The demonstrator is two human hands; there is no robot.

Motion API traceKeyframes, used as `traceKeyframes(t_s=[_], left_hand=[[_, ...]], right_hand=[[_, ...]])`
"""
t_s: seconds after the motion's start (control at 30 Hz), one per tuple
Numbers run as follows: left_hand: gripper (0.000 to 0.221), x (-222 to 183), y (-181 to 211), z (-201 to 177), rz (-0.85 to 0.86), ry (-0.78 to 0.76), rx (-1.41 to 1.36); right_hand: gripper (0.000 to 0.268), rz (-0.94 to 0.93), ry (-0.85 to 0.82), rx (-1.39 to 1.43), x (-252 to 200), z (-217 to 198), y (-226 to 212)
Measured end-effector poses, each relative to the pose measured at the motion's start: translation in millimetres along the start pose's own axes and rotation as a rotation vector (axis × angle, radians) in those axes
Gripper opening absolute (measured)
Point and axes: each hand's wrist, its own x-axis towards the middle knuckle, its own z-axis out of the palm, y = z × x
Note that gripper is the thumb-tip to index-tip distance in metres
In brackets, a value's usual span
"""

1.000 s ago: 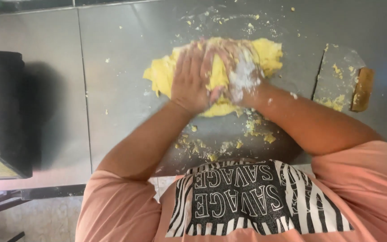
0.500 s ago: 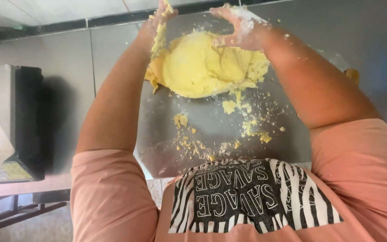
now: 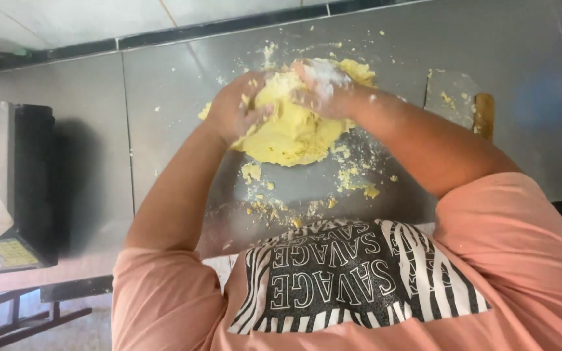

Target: Kneading a large mass of yellow dough on a stainless steel counter, using a bench scraper to clean the surface, and then washing hands in a sink.

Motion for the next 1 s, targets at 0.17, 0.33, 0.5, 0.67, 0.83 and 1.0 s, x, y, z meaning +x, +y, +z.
traceKeyframes(t_s=[0.17,0.33,0.5,0.67,0.83,1.0], left_hand=[[0.072,-82.7,65.1,12.5,0.777,0.451,0.105],[0.064,-98.0,101.6,38.8,0.711,0.566,0.228],[0.085,-82.1,161.6,74.3,0.428,0.591,0.356],[0.101,-68.3,164.3,81.9,-0.031,-0.053,0.881],[0.092,-30.6,145.4,63.2,-0.106,-0.112,0.786],[0.09,22.8,107.6,42.8,-0.146,-0.037,0.657]], right_hand=[[0.099,-1.062,0.967,-0.213,-14.1,96.0,80.6],[0.099,-1.061,0.934,-0.225,-71.9,129.8,92.0],[0.078,-1.059,1.079,-0.002,-93.9,93.9,134.0],[0.057,0.279,0.804,0.421,-141.1,29.5,159.5],[0.093,0.788,0.543,0.133,-141.5,-4.9,204.4],[0.092,0.754,0.59,0.13,-96.9,-10.3,238.1]])
